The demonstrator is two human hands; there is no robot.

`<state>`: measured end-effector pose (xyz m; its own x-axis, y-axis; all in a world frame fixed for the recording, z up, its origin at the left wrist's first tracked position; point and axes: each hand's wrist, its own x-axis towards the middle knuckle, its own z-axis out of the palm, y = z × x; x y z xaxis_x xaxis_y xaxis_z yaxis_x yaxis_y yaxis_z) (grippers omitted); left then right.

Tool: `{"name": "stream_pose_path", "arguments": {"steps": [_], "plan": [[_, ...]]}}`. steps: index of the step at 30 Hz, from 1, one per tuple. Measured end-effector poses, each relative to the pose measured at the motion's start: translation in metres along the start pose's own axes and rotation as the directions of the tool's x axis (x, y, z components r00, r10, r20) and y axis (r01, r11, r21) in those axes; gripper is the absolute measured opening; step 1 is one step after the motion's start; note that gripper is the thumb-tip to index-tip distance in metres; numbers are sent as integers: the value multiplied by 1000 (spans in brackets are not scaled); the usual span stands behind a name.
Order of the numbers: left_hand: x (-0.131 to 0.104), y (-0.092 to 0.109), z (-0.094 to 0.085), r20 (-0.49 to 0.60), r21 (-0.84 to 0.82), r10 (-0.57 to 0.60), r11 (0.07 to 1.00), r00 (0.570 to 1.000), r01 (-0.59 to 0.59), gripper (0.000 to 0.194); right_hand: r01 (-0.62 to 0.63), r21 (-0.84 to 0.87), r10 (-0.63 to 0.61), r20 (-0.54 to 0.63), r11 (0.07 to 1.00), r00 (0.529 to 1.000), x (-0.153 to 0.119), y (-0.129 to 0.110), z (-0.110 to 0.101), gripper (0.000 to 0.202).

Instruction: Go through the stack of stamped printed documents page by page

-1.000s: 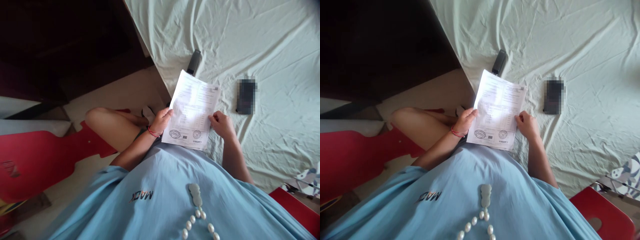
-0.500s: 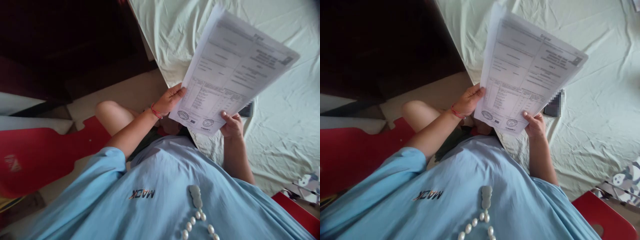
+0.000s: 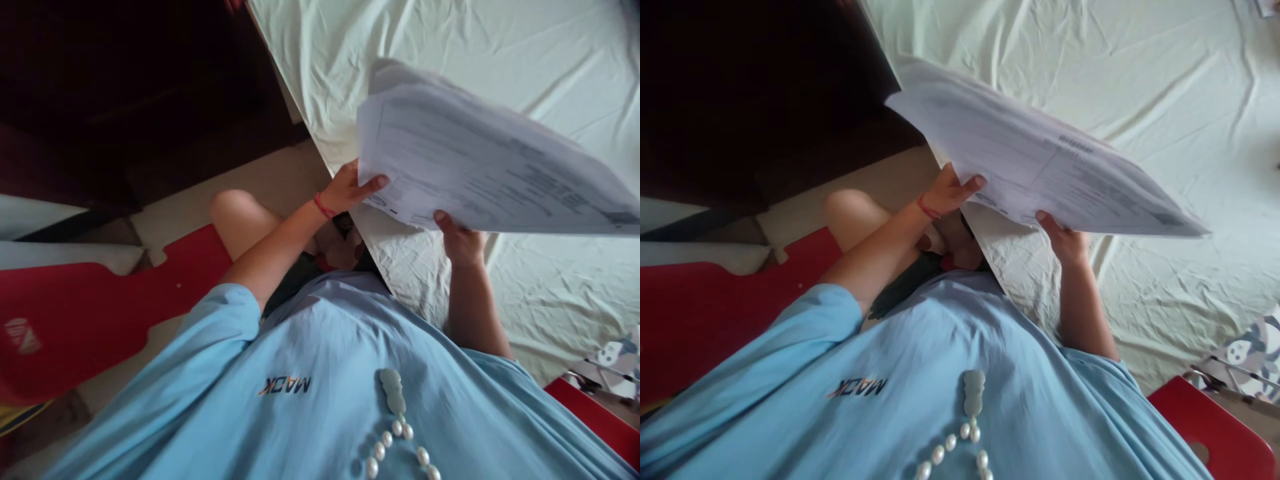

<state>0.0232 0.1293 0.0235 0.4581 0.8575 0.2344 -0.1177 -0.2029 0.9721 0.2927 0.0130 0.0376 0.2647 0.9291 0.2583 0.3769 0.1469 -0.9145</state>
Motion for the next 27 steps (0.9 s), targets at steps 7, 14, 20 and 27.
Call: {"name": "stream_pose_path", "arguments": {"steps": [7, 14, 20, 27], "plan": [[-9, 14, 0, 19, -230, -257, 939, 966, 255, 53, -271, 228, 288, -44, 935, 957, 12, -21, 10, 52], [-35, -8, 14, 106, -413, -354, 835, 929, 365, 69, -490, 279, 466, 152, 826, 872, -4, -17, 17, 55], [-51, -10, 5, 12, -363, -382, 860, 924, 360, 70, -551, 291, 515, 197, 782, 834, -10, -21, 12, 55], [-73, -11, -5, -44, -286, -422, 874, 906, 393, 60, -590, 266, 567, 167, 762, 807, -12, -18, 15, 54]]}}
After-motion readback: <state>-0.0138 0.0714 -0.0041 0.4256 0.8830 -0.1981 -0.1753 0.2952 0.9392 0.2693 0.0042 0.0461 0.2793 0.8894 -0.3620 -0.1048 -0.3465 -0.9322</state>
